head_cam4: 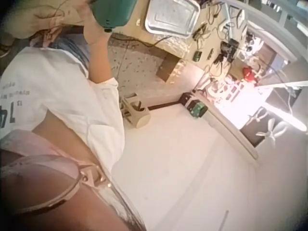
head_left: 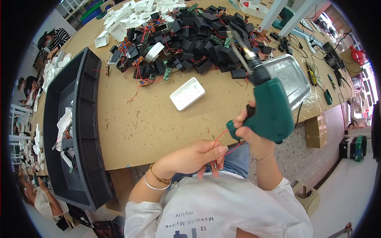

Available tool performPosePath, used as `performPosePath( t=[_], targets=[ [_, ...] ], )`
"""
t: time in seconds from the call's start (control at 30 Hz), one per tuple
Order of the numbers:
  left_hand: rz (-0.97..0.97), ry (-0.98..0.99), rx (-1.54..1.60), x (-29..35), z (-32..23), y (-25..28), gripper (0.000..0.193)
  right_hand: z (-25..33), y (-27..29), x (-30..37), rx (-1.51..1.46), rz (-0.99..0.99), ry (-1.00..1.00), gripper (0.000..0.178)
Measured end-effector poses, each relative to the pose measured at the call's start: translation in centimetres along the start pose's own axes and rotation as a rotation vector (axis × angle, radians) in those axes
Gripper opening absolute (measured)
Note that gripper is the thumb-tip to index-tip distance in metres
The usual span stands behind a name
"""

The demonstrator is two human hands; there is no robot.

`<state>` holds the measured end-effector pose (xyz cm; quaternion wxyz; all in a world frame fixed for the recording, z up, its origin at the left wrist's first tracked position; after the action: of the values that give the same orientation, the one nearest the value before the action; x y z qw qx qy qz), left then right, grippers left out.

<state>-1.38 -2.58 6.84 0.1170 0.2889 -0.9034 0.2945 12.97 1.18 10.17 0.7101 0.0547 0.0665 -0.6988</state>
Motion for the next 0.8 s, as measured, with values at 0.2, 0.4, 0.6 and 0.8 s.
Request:
performPosePath(
  t=[0.2,0.4,0.6,0.8],
  targets=[
    [0.075,0.086,-0.065,-0.8,0.6,-0.6,0.041,0.6,-1.6,0.3,0.148,0.308,0.110,0.053],
    [0.102,-0.198,0.041,-0.7,-0.1,-0.3,0.023,0.6,-0.8,-0.5,0.133,0.163,0.039,0.045],
    [-0.074,-0.175,-0.095,0.6,-2.4,0.1,0.017,-0.1,-0.6,-0.4,0.005,0.088,-0.045,0.044],
    [-0.752,-0.354,-0.639,5.7,-6.0,5.6,0.014,-0.8,-0.8,-0.6,0.291,0.115,-0.066,0.044]
  ],
)
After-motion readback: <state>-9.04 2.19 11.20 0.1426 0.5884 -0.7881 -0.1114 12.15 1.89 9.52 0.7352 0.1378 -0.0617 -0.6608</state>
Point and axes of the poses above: each hand's wrist, its own x-axis away from the middle knuckle, its own y-axis out of the back of the hand, z = x × y, the point moved 7 cm from there along -x, towards the middle knuckle, and after that the axes turned 6 degrees about x, right-handed, at the moved point
